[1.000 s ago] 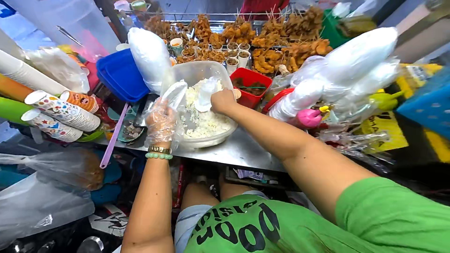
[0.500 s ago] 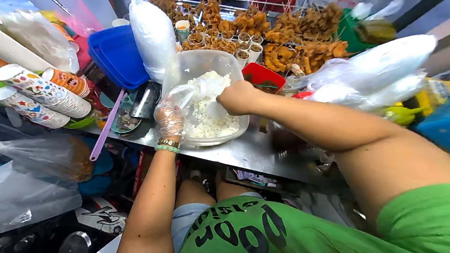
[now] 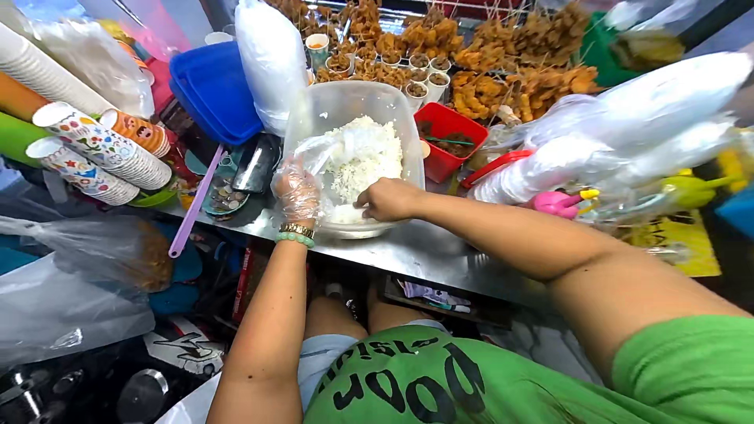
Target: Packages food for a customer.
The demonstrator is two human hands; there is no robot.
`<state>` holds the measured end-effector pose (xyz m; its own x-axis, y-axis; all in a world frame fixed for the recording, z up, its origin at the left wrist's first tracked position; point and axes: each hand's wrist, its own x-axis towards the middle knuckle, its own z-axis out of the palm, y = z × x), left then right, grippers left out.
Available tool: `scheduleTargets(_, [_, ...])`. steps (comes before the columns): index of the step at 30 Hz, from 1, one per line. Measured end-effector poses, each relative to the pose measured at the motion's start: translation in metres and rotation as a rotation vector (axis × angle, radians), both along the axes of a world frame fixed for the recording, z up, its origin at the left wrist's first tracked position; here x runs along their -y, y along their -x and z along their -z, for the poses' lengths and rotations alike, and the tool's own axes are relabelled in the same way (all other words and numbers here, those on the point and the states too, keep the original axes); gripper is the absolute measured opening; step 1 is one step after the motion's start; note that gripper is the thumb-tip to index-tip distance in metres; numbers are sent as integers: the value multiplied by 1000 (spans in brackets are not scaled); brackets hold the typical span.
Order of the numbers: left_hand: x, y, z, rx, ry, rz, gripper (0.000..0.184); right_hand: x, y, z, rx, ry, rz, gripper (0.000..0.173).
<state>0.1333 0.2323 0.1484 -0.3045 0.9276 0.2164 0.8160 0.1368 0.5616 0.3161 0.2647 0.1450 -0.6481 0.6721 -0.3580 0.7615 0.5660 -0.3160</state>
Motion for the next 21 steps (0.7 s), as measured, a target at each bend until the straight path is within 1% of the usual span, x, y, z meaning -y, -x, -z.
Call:
scheduleTargets(4, [0, 0, -2, 2, 13, -16, 41, -1, 2, 4, -146, 60, 22, 29])
scheduleTargets(6, [0, -1, -4, 23, 17, -31, 41, -4, 0, 5, -269, 92, 70, 30])
scheduleTargets(8, [0, 2, -3, 48, -12, -29, 42, -9, -4, 1, -345, 130, 135, 31])
scheduleTargets(10, [-4, 10, -1, 84, -57, -24, 42, -12, -11, -7, -375, 138, 168, 30])
scheduleTargets(12, [-9, 20, -1, 113, -80, -58, 43, -12, -21, -18, -375, 130, 194, 30])
scheduleTargets(14, [-10, 23, -8, 70, -58, -91, 46, -14, -35, -24, -398, 88, 203, 29])
scheduleTargets(16, [-7, 21, -13, -58, -16, -5, 47, -14, -49, -36, -423, 41, 227, 28])
scheduleTargets(18, [-4, 16, -15, -144, 63, 162, 46, -12, -58, -54, -424, 14, 273, 27])
scheduleTargets(20, [-4, 6, -16, -99, 178, 307, 51, -13, -58, -70, -388, -48, 306, 27])
scheduleTargets(21, [-3, -2, -16, -33, 199, 345, 58, -13, -53, -77, -337, -84, 316, 26])
